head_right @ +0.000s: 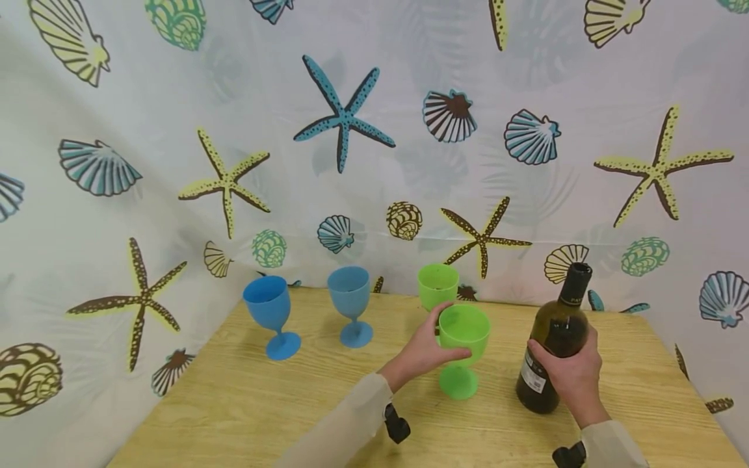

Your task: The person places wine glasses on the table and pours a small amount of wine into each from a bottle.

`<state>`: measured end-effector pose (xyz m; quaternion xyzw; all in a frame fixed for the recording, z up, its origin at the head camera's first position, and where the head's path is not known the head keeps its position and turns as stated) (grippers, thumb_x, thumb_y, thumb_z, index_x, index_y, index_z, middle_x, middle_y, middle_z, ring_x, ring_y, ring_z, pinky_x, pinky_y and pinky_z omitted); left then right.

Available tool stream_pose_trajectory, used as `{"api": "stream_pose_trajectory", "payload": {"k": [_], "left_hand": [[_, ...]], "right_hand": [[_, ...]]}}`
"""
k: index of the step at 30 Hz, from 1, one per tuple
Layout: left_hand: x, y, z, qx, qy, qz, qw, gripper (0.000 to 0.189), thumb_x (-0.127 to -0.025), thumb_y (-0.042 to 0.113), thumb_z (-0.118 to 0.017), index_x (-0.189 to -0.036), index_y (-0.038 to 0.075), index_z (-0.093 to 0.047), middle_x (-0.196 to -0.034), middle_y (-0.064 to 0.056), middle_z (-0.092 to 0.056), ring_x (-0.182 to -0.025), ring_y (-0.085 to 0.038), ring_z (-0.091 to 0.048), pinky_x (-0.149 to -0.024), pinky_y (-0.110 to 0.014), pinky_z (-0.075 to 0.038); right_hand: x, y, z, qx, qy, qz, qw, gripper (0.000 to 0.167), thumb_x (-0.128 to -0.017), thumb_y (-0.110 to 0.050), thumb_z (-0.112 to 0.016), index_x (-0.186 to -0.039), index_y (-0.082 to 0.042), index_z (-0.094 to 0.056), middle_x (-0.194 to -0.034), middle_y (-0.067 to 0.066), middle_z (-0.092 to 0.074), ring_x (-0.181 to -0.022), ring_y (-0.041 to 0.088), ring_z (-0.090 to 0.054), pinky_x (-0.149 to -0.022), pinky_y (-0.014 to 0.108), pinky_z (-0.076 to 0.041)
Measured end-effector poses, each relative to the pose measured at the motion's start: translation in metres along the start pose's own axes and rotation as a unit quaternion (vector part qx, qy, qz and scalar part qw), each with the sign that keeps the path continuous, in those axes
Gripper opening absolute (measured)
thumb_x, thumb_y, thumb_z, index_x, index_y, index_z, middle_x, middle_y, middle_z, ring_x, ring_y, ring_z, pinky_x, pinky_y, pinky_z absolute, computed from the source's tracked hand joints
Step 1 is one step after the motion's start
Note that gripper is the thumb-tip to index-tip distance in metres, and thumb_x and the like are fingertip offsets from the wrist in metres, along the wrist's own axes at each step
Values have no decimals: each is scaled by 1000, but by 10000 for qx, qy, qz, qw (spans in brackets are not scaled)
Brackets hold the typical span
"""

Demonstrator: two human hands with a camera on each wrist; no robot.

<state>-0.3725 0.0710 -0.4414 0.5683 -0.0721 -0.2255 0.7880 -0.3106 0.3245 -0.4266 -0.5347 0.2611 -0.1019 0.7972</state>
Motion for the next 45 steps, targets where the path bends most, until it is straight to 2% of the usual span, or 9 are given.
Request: {"api": "stream_pose_trajectory", "payload": {"k": [2, 11, 18, 26, 29, 33, 36, 40, 45], "left_hand": [[3, -1, 1, 72, -56, -32, 10000, 90, -78, 33, -79, -149, 28, -24, -133, 1, -45, -116, -18, -51, -92, -31, -43], [12, -4, 8, 115, -62, -29, 9999, 90, -78, 33, -79, -149, 27, -23, -131, 4, -47, -117, -16, -50, -94, -30, -42], [20, 0, 14, 76, -79, -237, 9997, 89, -78, 29, -79, -148, 22, -24, -131, 4, -47, -115, -14, -50, -93, -31, -43], [29, 0, 20, -1, -119, -317, 9994, 90, -79, 29, -79, -149, 17, -23, -131, 6, -47, -114, -12, -49, -92, -32, -43], [32, 1, 23, -71, -71, -379, 9992, 90, -78, 30, -79, -149, 19, -25, -129, 7, -48, -114, -11, -50, -92, -34, -43], [36, 2, 25, -113, -66, -446, 9989, 89, -77, 33, -80, -147, 24, -26, -127, 11, -48, -114, -8, -49, -93, -35, -42], [39, 3, 27, -128, -93, -479, 9987, 88, -78, 33, -79, -147, 26, -25, -128, 11, -48, -115, -8, -48, -94, -36, -41], [43, 1, 28, -98, -101, -469, 9988, 87, -78, 32, -79, -147, 27, -25, -130, 9, -47, -116, -10, -47, -95, -37, -40], [46, -1, 31, -91, -82, -471, 9988, 87, -78, 31, -79, -147, 28, -25, -131, 8, -47, -117, -12, -47, -95, -38, -40]], "right_hand": [[0, 0, 0, -28, -9, -16, 10000, 89, -77, -16, -79, -145, -4, -21, -135, 23, -42, -118, 39, -44, -95, 59, -36], [0, 1, 0, -59, 12, -49, 10000, 90, -77, -17, -79, -145, -5, -21, -135, 22, -42, -117, 38, -44, -95, 58, -36], [0, 1, 1, -71, 38, -56, 10000, 90, -77, -16, -79, -145, -5, -22, -135, 21, -42, -116, 38, -44, -95, 58, -36], [0, 1, 1, -32, 75, -33, 10000, 89, -77, -17, -79, -145, -5, -23, -135, 20, -42, -116, 37, -44, -95, 57, -37], [2, -1, 0, -16, 41, 4, 10000, 89, -77, -17, -79, -145, -4, -23, -135, 22, -42, -116, 39, -44, -95, 58, -37], [4, -5, -2, 87, 98, 85, 9999, 87, -75, -16, -81, -142, -4, -27, -131, 18, -45, -110, 27, -47, -93, 52, -39], [5, -8, -3, 109, 98, 176, 9997, 87, -74, -15, -81, -142, -4, -29, -128, 17, -47, -106, 25, -47, -91, 51, -39], [7, -12, -7, 183, -59, 333, 9993, 88, -74, -15, -81, -142, -2, -27, -129, 21, -46, -109, 34, -47, -92, 56, -39], [11, -22, -11, 423, -197, 665, 9967, 86, -72, -15, -83, -140, -1, -31, -126, 21, -49, -107, 35, -49, -88, 55, -40]]}}
Point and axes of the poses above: each hand's wrist, its own x-axis away from the middle knuckle, its own z-axis out of the back of the hand, y = z × x, the point moved 10 cm from there along -x, towards the middle knuckle
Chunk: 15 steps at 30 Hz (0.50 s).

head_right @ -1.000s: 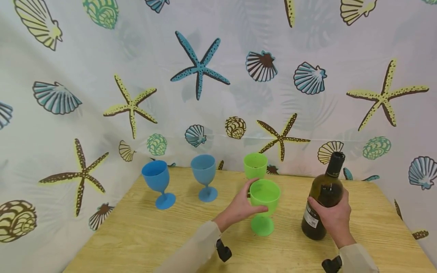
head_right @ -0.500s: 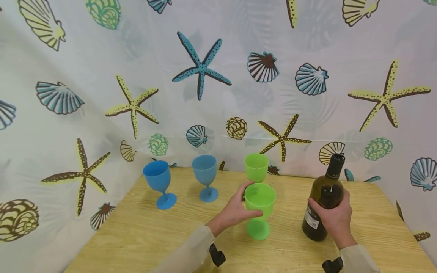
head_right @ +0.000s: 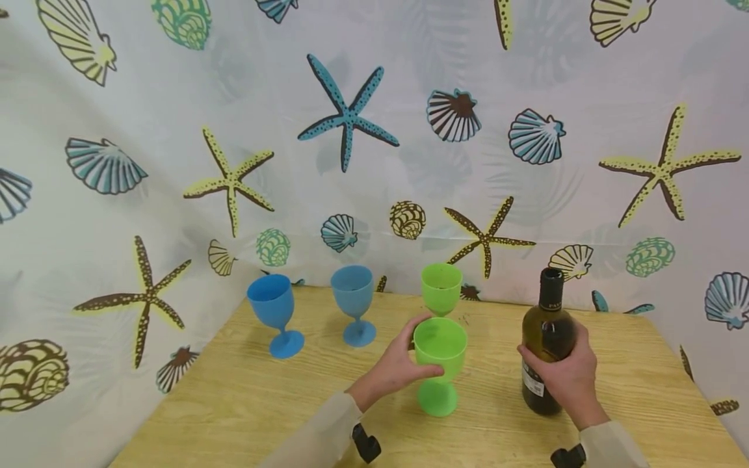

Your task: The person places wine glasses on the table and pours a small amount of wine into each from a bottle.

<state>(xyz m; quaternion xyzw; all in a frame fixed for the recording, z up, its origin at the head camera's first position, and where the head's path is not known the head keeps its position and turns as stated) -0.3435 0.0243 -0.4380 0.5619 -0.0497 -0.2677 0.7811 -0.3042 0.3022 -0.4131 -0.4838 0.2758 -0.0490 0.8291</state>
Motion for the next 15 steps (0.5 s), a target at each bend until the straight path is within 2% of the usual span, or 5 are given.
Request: {"api": "stream_pose_trajectory", "payload": {"k": [4, 7, 12, 15], "left_hand": [[1, -1, 2, -106, 53, -23, 9999, 87, -78, 31, -79, -146, 27, -26, -131, 7, -47, -118, -12, -47, -94, -37, -40], [2, -1, 2, -166, 69, -46, 9998, 86, -79, 31, -79, -147, 26, -26, -132, 7, -47, -119, -12, -46, -95, -37, -40], [3, -2, 1, -160, 44, -64, 9998, 85, -80, 30, -78, -147, 26, -26, -132, 6, -46, -120, -13, -46, -95, -37, -40], [4, -2, 2, -111, 32, -45, 9999, 85, -80, 30, -78, -147, 26, -26, -132, 5, -46, -120, -14, -46, -95, -38, -40]], "right_hand": [[4, -15, -1, 130, -112, 552, 9983, 86, -69, -14, -85, -137, 0, -34, -122, 24, -49, -104, 40, -51, -83, 59, -41], [7, -26, -2, 391, -178, 1041, 9936, 85, -65, -13, -87, -134, 0, -38, -117, 24, -52, -99, 40, -54, -78, 58, -43], [13, -39, -2, 898, -322, 1830, 9785, 89, -57, -13, -91, -131, 0, -44, -113, 20, -56, -92, 37, -58, -71, 49, -46], [18, -46, -4, 1141, -452, 2334, 9646, 93, -52, -12, -93, -130, 0, -45, -111, 19, -57, -89, 34, -59, -68, 46, -47]]}}
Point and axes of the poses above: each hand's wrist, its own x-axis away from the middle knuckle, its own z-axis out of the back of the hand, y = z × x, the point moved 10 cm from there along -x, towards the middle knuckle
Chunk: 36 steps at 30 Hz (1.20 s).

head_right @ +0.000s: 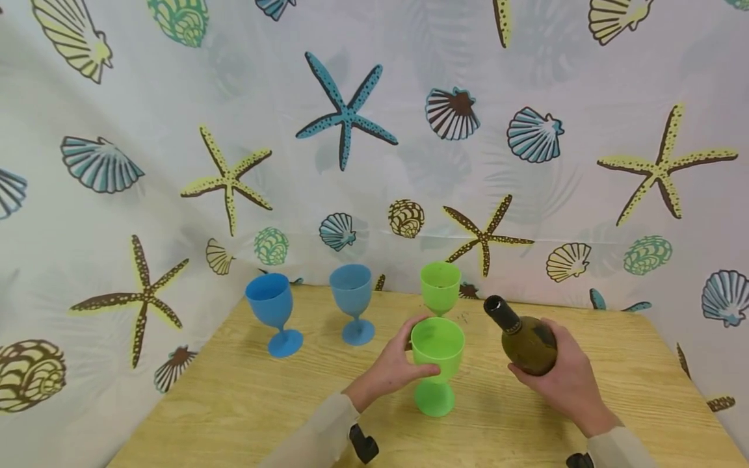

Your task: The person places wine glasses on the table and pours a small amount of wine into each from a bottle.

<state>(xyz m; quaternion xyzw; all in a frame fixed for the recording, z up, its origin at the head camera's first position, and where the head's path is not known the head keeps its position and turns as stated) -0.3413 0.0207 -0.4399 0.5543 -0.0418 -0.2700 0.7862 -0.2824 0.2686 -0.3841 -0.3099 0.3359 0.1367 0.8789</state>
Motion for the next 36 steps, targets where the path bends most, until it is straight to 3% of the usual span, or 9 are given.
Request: {"api": "stream_pose_trajectory", "payload": {"k": [3, 5, 8, 10, 11, 28, 33, 36], "left_hand": [[0, 1, 1, 31, -3, 26, 10000, 85, -80, 31, -77, -147, 27, -25, -132, 5, -46, -120, -15, -46, -96, -39, -40], [1, 0, 1, 50, 1, 50, 10000, 85, -81, 31, -77, -147, 27, -25, -133, 4, -46, -120, -15, -46, -96, -39, -40], [1, -1, 1, 74, -14, 72, 9999, 85, -81, 31, -77, -147, 27, -24, -133, 4, -46, -120, -15, -46, -96, -40, -40], [1, -2, 1, 88, -25, 80, 9999, 85, -81, 31, -76, -147, 27, -24, -133, 4, -46, -120, -15, -46, -96, -40, -40], [2, -2, 1, 91, -32, 86, 9999, 85, -81, 32, -76, -147, 28, -24, -133, 4, -46, -120, -15, -46, -96, -40, -40], [1, -3, 0, 237, -64, 57, 9997, 85, -82, 32, -76, -148, 27, -23, -134, 5, -45, -121, -14, -45, -97, -40, -39], [0, -3, -1, 291, -77, 1, 9995, 84, -82, 31, -76, -148, 28, -24, -134, 6, -45, -121, -14, -45, -97, -40, -39], [0, -3, -2, 328, -79, -27, 9994, 83, -82, 29, -76, -147, 27, -24, -134, 6, -45, -121, -14, -45, -97, -39, -39]], "right_hand": [[1, -11, 0, 260, -97, 664, 9974, 95, -47, -12, -94, -127, 4, -47, -107, 20, -58, -87, 34, -59, -67, 48, -49], [3, -20, 1, 442, -146, 1151, 9923, 93, -54, -32, -93, -126, 7, -48, -106, 21, -58, -87, 35, -59, -68, 50, -50], [4, -30, 2, 713, -154, 1717, 9824, 91, -69, -62, -72, -123, 8, -50, -105, 22, -59, -88, 37, -59, -68, 51, -50], [5, -34, 2, 872, -158, 1972, 9763, 88, -77, -69, -51, -122, 7, -51, -105, 22, -59, -88, 37, -59, -69, 51, -50], [5, -36, 2, 932, -149, 2074, 9737, 88, -78, -70, -48, -122, 7, -52, -105, 22, -60, -87, 37, -59, -68, 51, -50], [-1, -44, 4, 1528, -641, 2704, 9484, 87, -84, -65, -27, -119, 11, -53, -106, 24, -59, -89, 40, -58, -73, 56, -47], [-5, -45, 5, 1706, -699, 2879, 9397, 84, -84, -62, -27, -119, 10, -53, -106, 24, -59, -89, 40, -57, -74, 55, -47], [-6, -46, 5, 1901, -711, 2948, 9338, 87, -71, -60, -71, -120, 9, -54, -106, 23, -59, -90, 39, -58, -75, 54, -47]]}}
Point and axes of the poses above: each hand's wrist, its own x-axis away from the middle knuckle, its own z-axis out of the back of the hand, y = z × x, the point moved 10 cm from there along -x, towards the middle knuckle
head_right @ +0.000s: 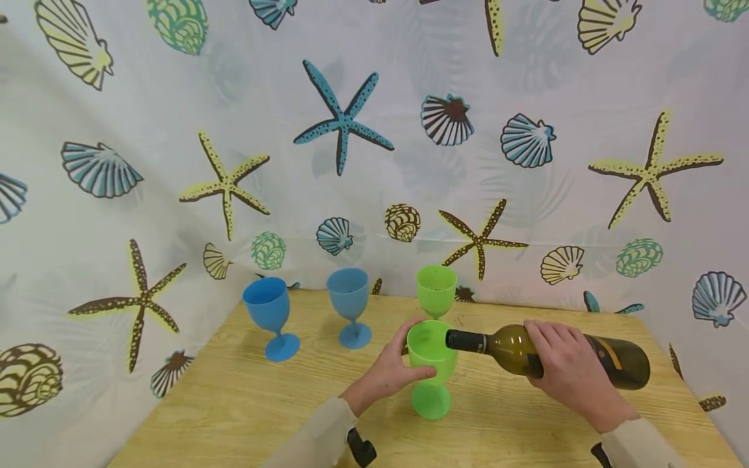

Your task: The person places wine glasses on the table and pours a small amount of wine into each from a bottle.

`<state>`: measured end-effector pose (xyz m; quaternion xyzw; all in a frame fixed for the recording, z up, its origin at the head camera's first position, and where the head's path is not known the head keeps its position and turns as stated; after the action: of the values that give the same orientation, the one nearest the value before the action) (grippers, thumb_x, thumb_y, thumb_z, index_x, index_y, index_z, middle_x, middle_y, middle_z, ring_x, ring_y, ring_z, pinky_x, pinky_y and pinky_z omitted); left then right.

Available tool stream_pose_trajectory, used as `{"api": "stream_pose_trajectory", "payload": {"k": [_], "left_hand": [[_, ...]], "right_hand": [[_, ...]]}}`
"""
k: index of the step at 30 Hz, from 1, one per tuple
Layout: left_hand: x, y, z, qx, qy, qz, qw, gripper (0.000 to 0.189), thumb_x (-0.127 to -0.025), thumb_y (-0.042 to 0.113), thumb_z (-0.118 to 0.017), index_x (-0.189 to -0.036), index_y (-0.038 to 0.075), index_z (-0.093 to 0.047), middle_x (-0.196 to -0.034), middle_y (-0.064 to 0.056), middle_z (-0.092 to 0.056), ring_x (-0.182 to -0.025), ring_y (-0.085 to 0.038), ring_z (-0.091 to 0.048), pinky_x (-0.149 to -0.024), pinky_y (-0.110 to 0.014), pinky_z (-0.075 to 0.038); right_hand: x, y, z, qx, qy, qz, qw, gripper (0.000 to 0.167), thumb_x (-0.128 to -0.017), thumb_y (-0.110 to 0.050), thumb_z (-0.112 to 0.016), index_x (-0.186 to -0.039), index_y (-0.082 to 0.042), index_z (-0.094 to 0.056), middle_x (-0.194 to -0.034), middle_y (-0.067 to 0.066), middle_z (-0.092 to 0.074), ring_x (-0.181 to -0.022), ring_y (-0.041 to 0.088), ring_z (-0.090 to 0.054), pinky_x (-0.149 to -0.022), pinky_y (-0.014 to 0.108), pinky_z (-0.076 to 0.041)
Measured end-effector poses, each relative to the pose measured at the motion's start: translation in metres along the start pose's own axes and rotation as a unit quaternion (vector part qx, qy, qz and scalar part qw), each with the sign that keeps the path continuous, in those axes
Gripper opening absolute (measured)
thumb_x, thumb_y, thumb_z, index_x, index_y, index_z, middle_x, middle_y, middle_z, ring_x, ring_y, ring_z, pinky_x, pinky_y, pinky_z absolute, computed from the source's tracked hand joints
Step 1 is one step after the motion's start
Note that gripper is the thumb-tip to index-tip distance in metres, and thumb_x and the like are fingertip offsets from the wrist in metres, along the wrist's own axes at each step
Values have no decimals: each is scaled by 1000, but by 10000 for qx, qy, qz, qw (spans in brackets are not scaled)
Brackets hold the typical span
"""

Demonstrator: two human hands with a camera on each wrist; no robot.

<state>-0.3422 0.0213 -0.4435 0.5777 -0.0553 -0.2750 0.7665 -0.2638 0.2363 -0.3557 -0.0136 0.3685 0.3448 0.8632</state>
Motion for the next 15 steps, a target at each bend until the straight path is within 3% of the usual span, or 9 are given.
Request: {"api": "stream_pose_trajectory", "payload": {"k": [2, 4, 15], "left_hand": [[0, 0, 0, -9, 1, 9, 10000, 83, -82, 29, -76, -147, 27, -24, -134, 6, -45, -121, -14, -45, -96, -39, -39], [1, 0, 0, -34, 6, 43, 10000, 84, -82, 30, -76, -148, 27, -24, -134, 6, -45, -121, -14, -45, -96, -40, -39], [1, 0, 1, -74, 23, 104, 9999, 84, -82, 32, -76, -148, 26, -23, -134, 5, -45, -123, -16, -44, -97, -40, -39]], "right_hand": [[-1, 0, 0, 109, -39, 43, 9999, 94, -51, -42, -91, -120, 9, -54, -106, 23, -60, -90, 39, -58, -76, 53, -47], [-3, -1, 1, 215, -71, 96, 9997, 101, -33, -21, -95, -120, 10, -54, -106, 23, -60, -90, 39, -58, -76, 53, -47], [-13, -3, 8, 400, -171, 361, 9984, 107, -30, -28, -97, -120, 11, -54, -105, 23, -60, -90, 39, -58, -76, 53, -46]]}}
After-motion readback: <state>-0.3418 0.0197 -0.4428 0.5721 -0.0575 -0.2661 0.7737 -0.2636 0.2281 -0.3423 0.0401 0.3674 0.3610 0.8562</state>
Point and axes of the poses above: each hand's wrist, its own x-axis away from the middle knuckle, its own z-axis out of the back of the hand, y = z × x, the point moved 10 cm from there along -x, towards the middle knuckle
